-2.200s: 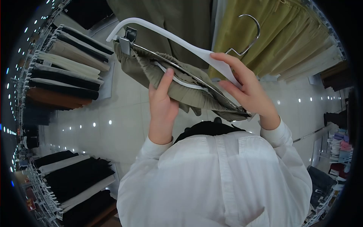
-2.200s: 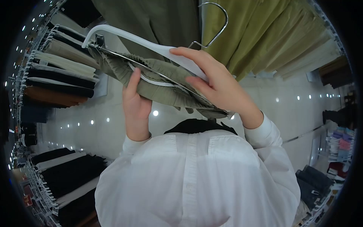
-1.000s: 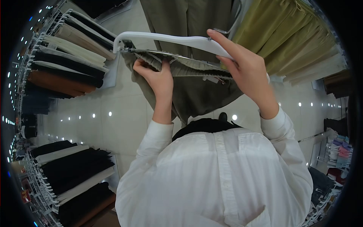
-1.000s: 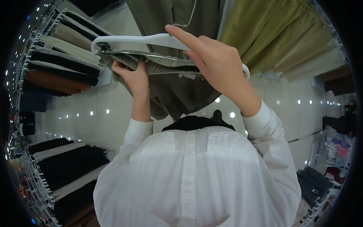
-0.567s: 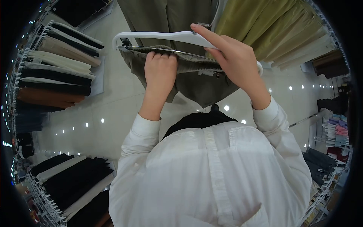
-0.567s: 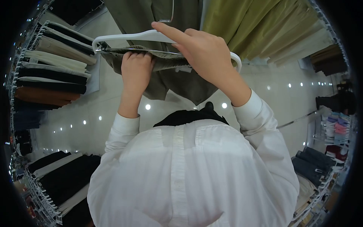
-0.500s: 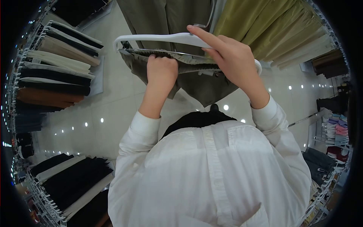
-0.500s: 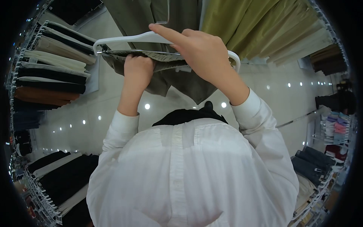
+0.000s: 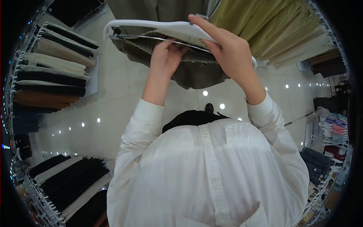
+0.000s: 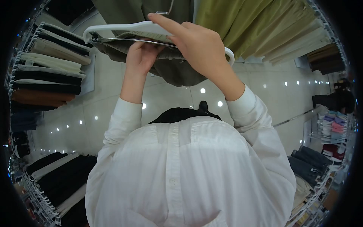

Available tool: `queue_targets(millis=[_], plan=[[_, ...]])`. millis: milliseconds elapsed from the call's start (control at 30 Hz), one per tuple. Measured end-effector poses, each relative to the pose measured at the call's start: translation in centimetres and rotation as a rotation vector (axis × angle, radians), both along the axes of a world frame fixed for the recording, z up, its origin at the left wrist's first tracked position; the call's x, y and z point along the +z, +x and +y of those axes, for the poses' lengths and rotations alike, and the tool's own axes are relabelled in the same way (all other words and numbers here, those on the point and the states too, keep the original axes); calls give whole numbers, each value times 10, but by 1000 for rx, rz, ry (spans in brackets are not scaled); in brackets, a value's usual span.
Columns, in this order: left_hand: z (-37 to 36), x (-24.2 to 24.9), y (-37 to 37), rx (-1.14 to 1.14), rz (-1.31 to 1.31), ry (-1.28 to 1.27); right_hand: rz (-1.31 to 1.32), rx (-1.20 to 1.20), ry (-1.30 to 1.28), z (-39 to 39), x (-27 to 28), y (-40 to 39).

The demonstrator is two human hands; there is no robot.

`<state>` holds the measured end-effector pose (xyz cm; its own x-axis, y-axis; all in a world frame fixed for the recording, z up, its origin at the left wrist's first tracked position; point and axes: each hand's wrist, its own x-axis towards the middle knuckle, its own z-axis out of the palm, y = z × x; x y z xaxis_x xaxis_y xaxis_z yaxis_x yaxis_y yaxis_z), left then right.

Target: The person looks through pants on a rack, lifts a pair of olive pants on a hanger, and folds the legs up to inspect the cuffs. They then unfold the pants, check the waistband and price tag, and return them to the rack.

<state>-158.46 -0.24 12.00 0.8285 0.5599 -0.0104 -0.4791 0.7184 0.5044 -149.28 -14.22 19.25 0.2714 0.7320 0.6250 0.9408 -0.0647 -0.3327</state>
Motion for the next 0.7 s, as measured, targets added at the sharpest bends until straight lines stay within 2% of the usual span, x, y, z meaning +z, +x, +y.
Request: queue_targets(millis=[33,100,133,267,333,367,433,567,600,633,700], plan=[[-1,-2,2,-5,2,-2,2,-5,-2,-3,1,6],[-8,-3,3,-106,-124,-12,206,45,-7,-11,5,18],[-13,-2,6,-109,-126,-15,175,65,31,-12,3,23],[-39,11,11,38,79,215,297,7,7,-26,25,33],[-57,24,5,70,89,209,528,-98,-79,-35,42,45],[-65,30,3,104,107,195,532,-102,-81,-37,41,49],[-73,42,5,102,104,150,503,19,-94,-40,38,58],[-79,59,11,51,105,6,192,122,36,-37,11,69],[-80,61,13,36,123,-44,114,69,-51,-41,13,69],[-82,63,13,37,123,-42,113,70,-50,-45,16,64],[-87,65,10,-29,92,-95,-60,26,-68,-49,22,50]])
